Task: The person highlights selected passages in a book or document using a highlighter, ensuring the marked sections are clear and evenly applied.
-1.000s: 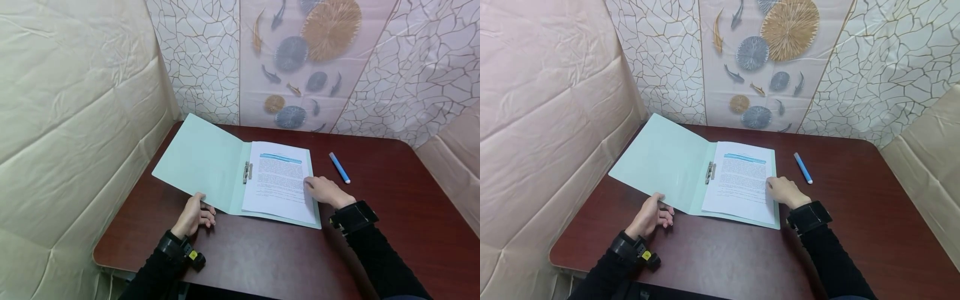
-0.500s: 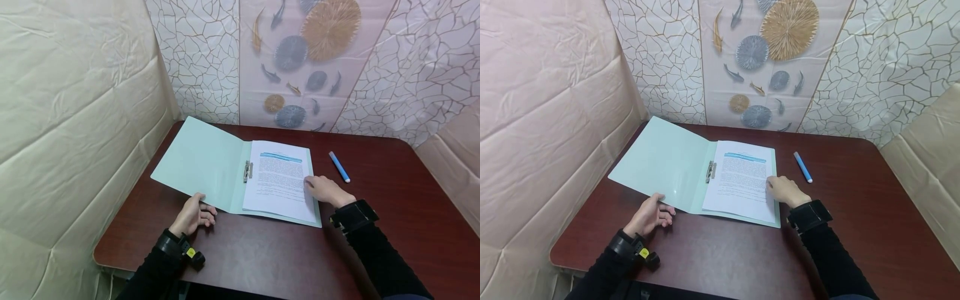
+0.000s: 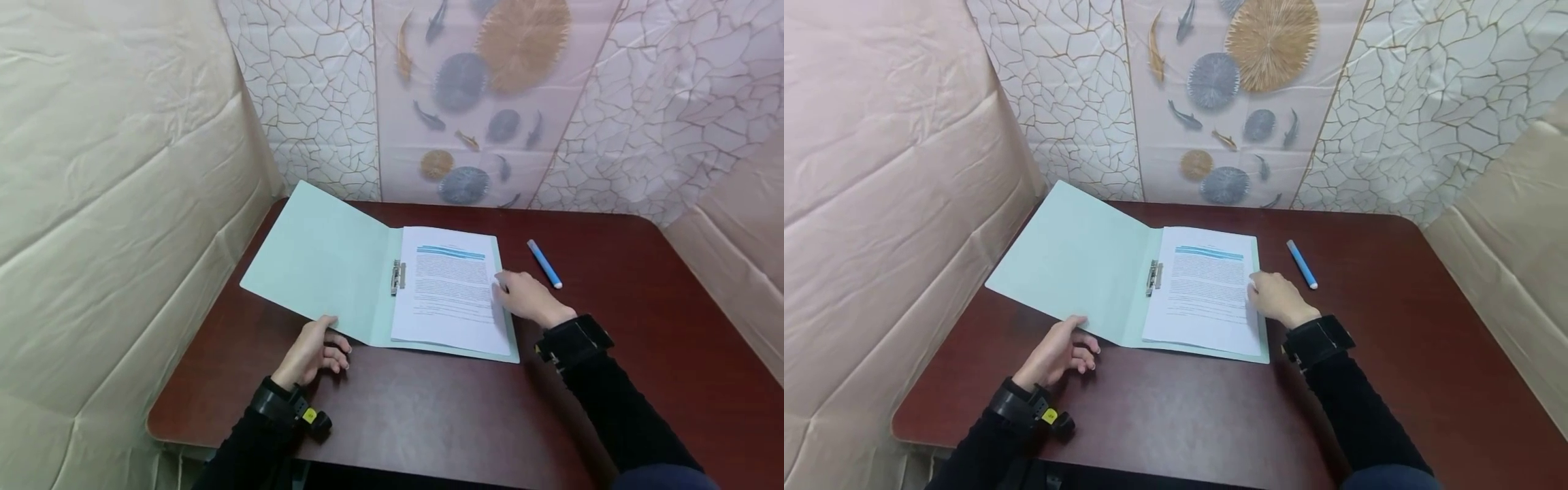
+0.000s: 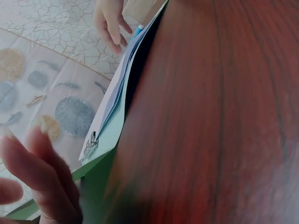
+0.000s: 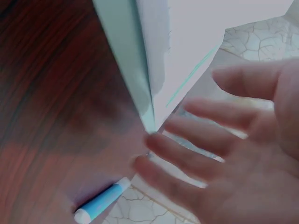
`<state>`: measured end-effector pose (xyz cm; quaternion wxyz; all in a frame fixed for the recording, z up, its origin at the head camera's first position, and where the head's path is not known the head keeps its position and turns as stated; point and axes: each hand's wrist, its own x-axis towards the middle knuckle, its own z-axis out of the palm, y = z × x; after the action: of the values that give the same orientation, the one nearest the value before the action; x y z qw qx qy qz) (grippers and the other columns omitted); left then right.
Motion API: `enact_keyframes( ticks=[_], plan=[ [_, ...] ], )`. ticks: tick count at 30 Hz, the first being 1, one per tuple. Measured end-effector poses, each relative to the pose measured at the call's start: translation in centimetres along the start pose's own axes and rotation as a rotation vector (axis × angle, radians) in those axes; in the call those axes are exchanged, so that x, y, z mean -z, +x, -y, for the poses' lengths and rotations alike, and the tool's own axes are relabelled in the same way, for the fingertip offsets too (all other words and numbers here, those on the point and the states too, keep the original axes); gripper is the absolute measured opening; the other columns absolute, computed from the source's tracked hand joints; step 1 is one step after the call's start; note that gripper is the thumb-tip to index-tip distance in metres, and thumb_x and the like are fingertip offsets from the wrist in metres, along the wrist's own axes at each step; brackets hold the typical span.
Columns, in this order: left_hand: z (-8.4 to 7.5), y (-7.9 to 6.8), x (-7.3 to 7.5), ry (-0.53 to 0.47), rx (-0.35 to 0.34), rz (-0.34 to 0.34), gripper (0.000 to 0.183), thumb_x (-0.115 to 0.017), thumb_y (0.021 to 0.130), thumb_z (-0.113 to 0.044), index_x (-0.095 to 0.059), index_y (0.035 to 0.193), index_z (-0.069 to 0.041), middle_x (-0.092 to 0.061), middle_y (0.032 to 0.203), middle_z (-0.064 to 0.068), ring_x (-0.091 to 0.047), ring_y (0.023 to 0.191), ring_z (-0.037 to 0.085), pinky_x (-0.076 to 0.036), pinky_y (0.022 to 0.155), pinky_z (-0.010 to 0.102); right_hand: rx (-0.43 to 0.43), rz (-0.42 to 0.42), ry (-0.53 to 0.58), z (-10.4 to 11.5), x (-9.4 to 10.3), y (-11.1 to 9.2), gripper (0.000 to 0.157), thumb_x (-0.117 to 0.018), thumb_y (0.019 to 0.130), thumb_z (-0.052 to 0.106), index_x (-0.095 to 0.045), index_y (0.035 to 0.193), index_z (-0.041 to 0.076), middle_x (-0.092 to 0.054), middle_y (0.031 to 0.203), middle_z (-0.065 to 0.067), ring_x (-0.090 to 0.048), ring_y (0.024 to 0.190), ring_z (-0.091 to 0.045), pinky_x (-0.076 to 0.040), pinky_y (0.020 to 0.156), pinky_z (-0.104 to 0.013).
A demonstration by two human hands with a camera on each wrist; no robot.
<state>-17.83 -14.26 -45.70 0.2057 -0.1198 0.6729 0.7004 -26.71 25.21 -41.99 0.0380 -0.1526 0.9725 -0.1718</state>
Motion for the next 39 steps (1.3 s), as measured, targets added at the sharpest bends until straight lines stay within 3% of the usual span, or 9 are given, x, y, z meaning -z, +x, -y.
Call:
enact_keyframes(
  ticks=[2,5,9,15,21,26,35,39],
  plan=[
    [-0.1,-0.1,0.3,0.035,0.01,0.028,0.049,-0.037,0.1,-0.036,-0.053,0.11,0.009,-0.061,0.065,0.003,-0.059,0.047,0.015,-0.047,0.045,0.026,0.008,-0.086,-0.008,-0.4,0.3,0.4,0.034,-0.048,0.098,0.012,-0.057,0.121,-0.012,-0.063,0.103,-0.031,-0.063,0.087,-0.042,-0.052,0.072,-0.045],
    [-0.5,-0.3,0.7,0.105,0.01,0.085,0.044,-0.04,0.1,-0.034,-0.053,0.105,0.008,-0.063,0.064,0.003,-0.059,0.046,0.014,-0.045,0.044,0.024,-0.011,-0.161,-0.052,-1.4,0.9,0.8,0.042,-0.048,0.097,0.011,-0.05,0.131,-0.013,-0.044,0.137,-0.039,-0.047,0.122,-0.054,-0.046,0.091,-0.059],
    [-0.8,-0.5,1.2,0.195,-0.008,0.176,0.034,-0.045,0.099,-0.027,-0.054,0.093,0.005,-0.068,0.065,0.007,-0.057,0.045,0.012,-0.041,0.042,0.022,-0.095,-0.144,-0.08,-3.3,1.4,1.3,0.051,-0.046,0.097,0.014,-0.038,0.14,-0.01,-0.027,0.146,-0.041,-0.033,0.124,-0.062,-0.04,0.087,-0.065],
    [-1.1,-0.8,1.0,0.237,-0.015,0.295,0.031,-0.046,0.1,-0.023,-0.057,0.084,0.001,-0.07,0.067,0.008,-0.058,0.046,0.011,-0.042,0.042,0.021,-0.209,-0.11,-0.15,-6.1,1.4,1.8,0.055,-0.045,0.097,0.02,-0.034,0.133,-0.019,-0.033,0.124,-0.049,-0.03,0.108,-0.06,-0.037,0.078,-0.062],
    [-1.2,-0.8,-0.1,0.232,-0.055,0.397,0.027,-0.044,0.099,-0.014,-0.053,0.105,0.011,-0.068,0.075,0.008,-0.061,0.049,0.014,-0.044,0.042,0.022,-0.304,-0.028,-0.188,-7.9,1.2,2.3,0.052,-0.04,0.099,0.024,-0.038,0.117,-0.025,-0.037,0.112,-0.048,-0.028,0.105,-0.057,-0.036,0.078,-0.061],
    [-1.4,-0.7,-0.9,0.263,-0.074,0.467,0.028,-0.041,0.097,-0.01,-0.049,0.114,0.012,-0.067,0.08,0.009,-0.063,0.052,0.016,-0.047,0.044,0.025,-0.355,0.011,-0.199,-9.1,0.7,2.7,0.049,-0.037,0.1,0.023,-0.042,0.109,-0.025,-0.04,0.108,-0.045,-0.03,0.102,-0.054,-0.036,0.08,-0.06],
    [-2.5,-0.2,-2.2,0.318,-0.112,0.458,0.025,-0.038,0.092,-0.006,-0.052,0.11,0.002,-0.067,0.086,0.016,-0.065,0.055,0.018,-0.05,0.047,0.027,-0.353,0.045,-0.205,-10.3,1.1,3.1,0.04,-0.032,0.099,0.013,-0.044,0.107,-0.024,-0.043,0.105,-0.044,-0.033,0.1,-0.055,-0.038,0.078,-0.058],
    [-3.1,0.1,-2.5,0.352,-0.153,0.443,0.029,-0.034,0.092,-0.004,-0.051,0.114,0.006,-0.066,0.089,0.02,-0.065,0.056,0.018,-0.051,0.049,0.028,-0.339,0.041,-0.208,-10.3,1.5,2.9,0.038,-0.035,0.098,0.013,-0.045,0.106,-0.022,-0.045,0.105,-0.044,-0.035,0.101,-0.056,-0.039,0.079,-0.06]
  ],
)
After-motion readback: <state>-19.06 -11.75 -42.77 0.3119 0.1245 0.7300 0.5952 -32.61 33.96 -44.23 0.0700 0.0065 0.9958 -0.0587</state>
